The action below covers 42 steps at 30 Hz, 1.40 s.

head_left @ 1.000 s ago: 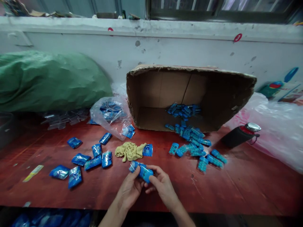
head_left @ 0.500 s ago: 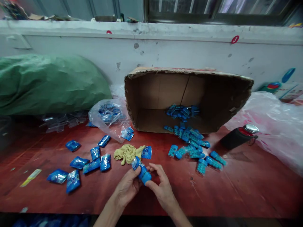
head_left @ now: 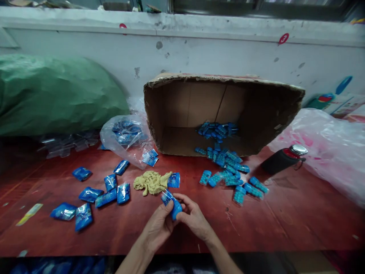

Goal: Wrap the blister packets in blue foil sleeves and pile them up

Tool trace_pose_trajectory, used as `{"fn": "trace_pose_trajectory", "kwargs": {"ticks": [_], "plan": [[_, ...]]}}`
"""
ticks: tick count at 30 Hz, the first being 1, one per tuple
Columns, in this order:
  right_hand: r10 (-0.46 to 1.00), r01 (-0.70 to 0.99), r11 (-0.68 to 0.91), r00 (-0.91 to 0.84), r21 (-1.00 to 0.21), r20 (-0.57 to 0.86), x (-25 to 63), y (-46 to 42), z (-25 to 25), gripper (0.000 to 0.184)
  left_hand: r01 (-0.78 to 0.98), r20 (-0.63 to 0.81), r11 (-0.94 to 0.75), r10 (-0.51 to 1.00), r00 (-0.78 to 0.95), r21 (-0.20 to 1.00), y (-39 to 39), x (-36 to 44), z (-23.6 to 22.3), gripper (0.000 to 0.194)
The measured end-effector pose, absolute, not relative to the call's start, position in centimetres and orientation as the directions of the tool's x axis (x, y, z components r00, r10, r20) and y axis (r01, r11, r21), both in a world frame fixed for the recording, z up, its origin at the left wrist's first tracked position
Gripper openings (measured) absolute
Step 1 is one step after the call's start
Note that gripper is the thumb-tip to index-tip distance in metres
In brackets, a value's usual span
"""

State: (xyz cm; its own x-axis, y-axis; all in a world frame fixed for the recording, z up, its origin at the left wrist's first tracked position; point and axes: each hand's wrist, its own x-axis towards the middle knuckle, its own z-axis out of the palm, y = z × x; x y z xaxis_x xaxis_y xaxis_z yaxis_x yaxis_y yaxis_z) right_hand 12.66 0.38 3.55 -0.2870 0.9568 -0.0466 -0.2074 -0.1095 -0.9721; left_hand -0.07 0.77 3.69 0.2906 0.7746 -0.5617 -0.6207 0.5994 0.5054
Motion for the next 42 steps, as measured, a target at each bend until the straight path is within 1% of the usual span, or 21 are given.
{"fn": "trace_pose_trajectory", "kwargs": {"ticks": [2,5,13,15,19,24,27,31,33,34,35,37,38,39,40,42], "plan": [[0.957,-0.23,-0.114,-0.288,-0.966,-0.045,12.7,0.2,3.5,0.049,-0.621,-0.591,0.59,0.77,0.241,0.516,0.5,0.4,3.7,0.011],[0.961,-0.252,-0.116,-0.273,-0.961,-0.045,12.9,0.0,3.1,0.045,-0.614,-0.598,0.585,0.771,0.218,0.53,0.3,0.9,3.9,0.015],[0.942,-0.324,-0.206,-0.323,-0.923,-0.097,13.4,0.5,1.8,0.046,-0.595,-0.5,0.629,0.771,0.394,0.5,0.4,-0.3,4.4,0.014],[0.942,-0.322,-0.191,-0.326,-0.927,-0.081,13.3,0.5,2.1,0.046,-0.604,-0.483,0.619,0.78,0.398,0.502,0.3,-0.4,4.2,0.014],[0.955,-0.266,-0.108,-0.295,-0.958,-0.026,13.2,0.3,2.7,0.044,-0.622,-0.486,0.609,0.785,0.383,0.492,-0.2,0.1,3.6,0.013],[0.97,-0.186,-0.096,-0.237,-0.978,-0.051,13.3,0.4,2.6,0.042,-0.662,-0.511,0.599,0.781,0.359,0.45,-0.5,0.6,3.7,0.012],[0.96,-0.208,-0.127,-0.271,-0.97,-0.067,13.1,0.5,2.3,0.045,-0.681,-0.505,0.589,0.786,0.357,0.435,-0.7,0.8,3.7,0.013],[0.942,-0.245,-0.103,-0.336,-0.964,-0.016,12.8,0.7,2.0,0.043,-0.689,-0.531,0.579,0.784,0.322,0.437,-0.2,-0.3,3.9,0.015],[0.949,-0.157,-0.076,-0.315,-0.985,-0.023,12.8,0.9,2.0,0.039,-0.742,-0.564,0.508,0.797,0.214,0.437,0.5,-2.3,4.4,0.018],[0.958,-0.075,-0.055,-0.284,-0.996,-0.031,12.8,1.2,2.0,0.036,-0.777,-0.575,0.45,0.806,0.14,0.441,1.0,-3.6,4.9,0.023],[0.968,0.025,-0.025,-0.247,-0.999,-0.031,12.8,1.5,2.1,0.032,-0.819,-0.566,0.341,0.824,0.024,0.461,1.4,-5.2,5.4,0.028],[0.982,0.243,0.061,-0.189,-0.968,0.014,12.5,2.3,2.3,0.026,-0.828,-0.531,0.176,0.831,-0.165,0.533,2.2,-8.1,6.5,0.038],[0.982,0.348,0.111,-0.183,-0.931,0.049,12.2,2.8,2.4,0.024,-0.811,-0.52,0.123,0.819,-0.243,0.572,2.5,-9.3,6.9,0.04],[0.979,0.452,0.16,-0.188,-0.877,0.081,11.7,3.5,2.5,0.023,-0.792,-0.526,0.119,0.804,-0.277,0.599,2.6,-10.2,7.1,0.039],[0.974,0.562,0.201,-0.204,-0.802,0.101,11.0,4.2,2.6,0.024,-0.764,-0.532,0.142,0.795,-0.291,0.63,2.6,-10.6,7.1,0.035],[0.966,0.743,0.249,-0.235,-0.622,0.106,9.1,5.7,2.4,0.028,-0.663,-0.536,0.25,0.8,-0.268,0.706,2.6,-10.2,6.6,0.024]]}}
